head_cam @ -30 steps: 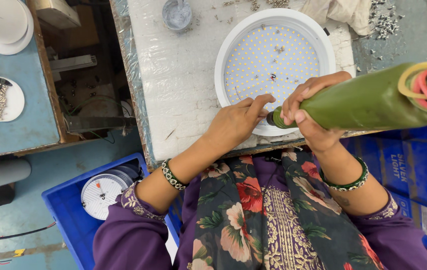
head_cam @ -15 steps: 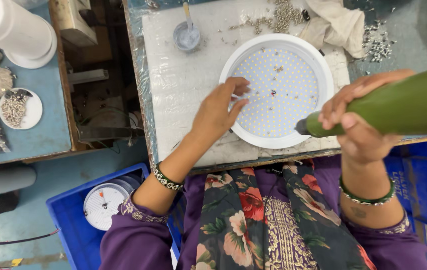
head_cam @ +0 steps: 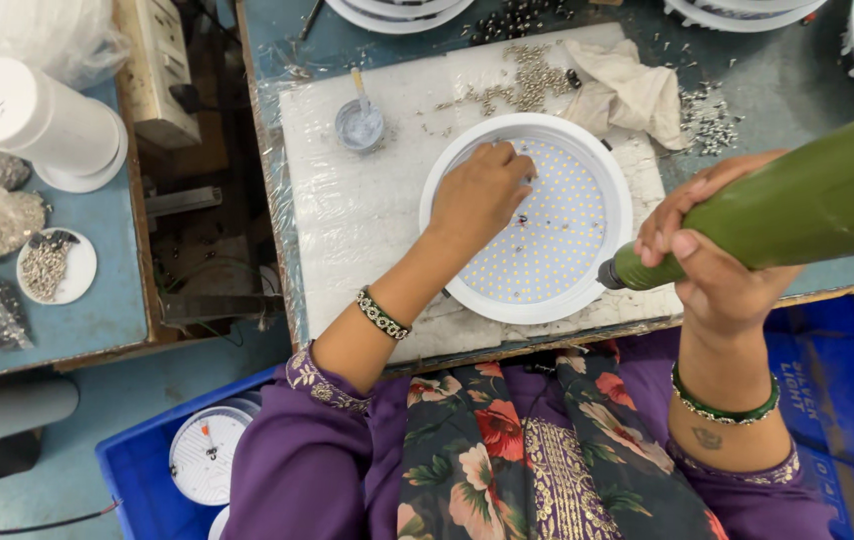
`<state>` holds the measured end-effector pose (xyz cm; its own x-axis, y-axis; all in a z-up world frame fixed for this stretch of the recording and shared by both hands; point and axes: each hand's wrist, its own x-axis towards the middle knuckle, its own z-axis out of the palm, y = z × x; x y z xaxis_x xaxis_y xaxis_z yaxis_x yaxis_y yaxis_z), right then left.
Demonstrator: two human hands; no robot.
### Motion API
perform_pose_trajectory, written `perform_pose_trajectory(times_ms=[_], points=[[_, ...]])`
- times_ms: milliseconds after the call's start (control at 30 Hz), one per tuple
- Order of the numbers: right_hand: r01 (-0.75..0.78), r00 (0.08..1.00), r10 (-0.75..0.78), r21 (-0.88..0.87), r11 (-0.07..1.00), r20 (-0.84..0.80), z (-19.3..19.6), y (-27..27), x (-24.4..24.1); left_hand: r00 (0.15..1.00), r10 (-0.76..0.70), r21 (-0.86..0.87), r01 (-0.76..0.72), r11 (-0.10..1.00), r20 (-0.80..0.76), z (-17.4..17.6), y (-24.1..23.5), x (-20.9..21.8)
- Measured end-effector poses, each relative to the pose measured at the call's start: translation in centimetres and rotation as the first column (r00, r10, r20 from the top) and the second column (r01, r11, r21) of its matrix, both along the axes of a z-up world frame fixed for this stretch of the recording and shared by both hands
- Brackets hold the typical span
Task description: The person places a circular LED circuit board into a white light fixture housing, positions several small screws into holes by hand, and then uses a power screwdriver to tighten the screws into the housing.
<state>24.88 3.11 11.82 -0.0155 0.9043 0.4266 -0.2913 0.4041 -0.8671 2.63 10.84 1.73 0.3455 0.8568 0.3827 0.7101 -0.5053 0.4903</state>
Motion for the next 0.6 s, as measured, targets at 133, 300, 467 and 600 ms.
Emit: perform_pose_trajectory(times_ms=[133,300,467,600], points=[[-0.010,1.000,0.010,-0.005,1.000,-0.009,-0.2,0.3,0.6,0.996,-0.008,0.032,0.011,0.999,-0.094,-1.4,1.2,0.5],[-0.016,1.000,0.016,-0.019,1.000,-0.008,-0.6,0.6,0.9,0.984,-0.021,-0.010,0.020,1.000,-0.178,-1.6,2.4,0.3],[-0.074,0.997,0.075,0.015,0.997,-0.023,-0.5,1.2,0.9,0.987,-0.075,-0.145,0.096,0.985,0.142,0.5,2.9,-1.2],[-0.059,0.996,0.060,0.024,0.998,-0.068,0.0,1.9,0.3,0.864,0.009,-0.343,0.191,0.920,0.503,0.7,-0.6,-2.2]])
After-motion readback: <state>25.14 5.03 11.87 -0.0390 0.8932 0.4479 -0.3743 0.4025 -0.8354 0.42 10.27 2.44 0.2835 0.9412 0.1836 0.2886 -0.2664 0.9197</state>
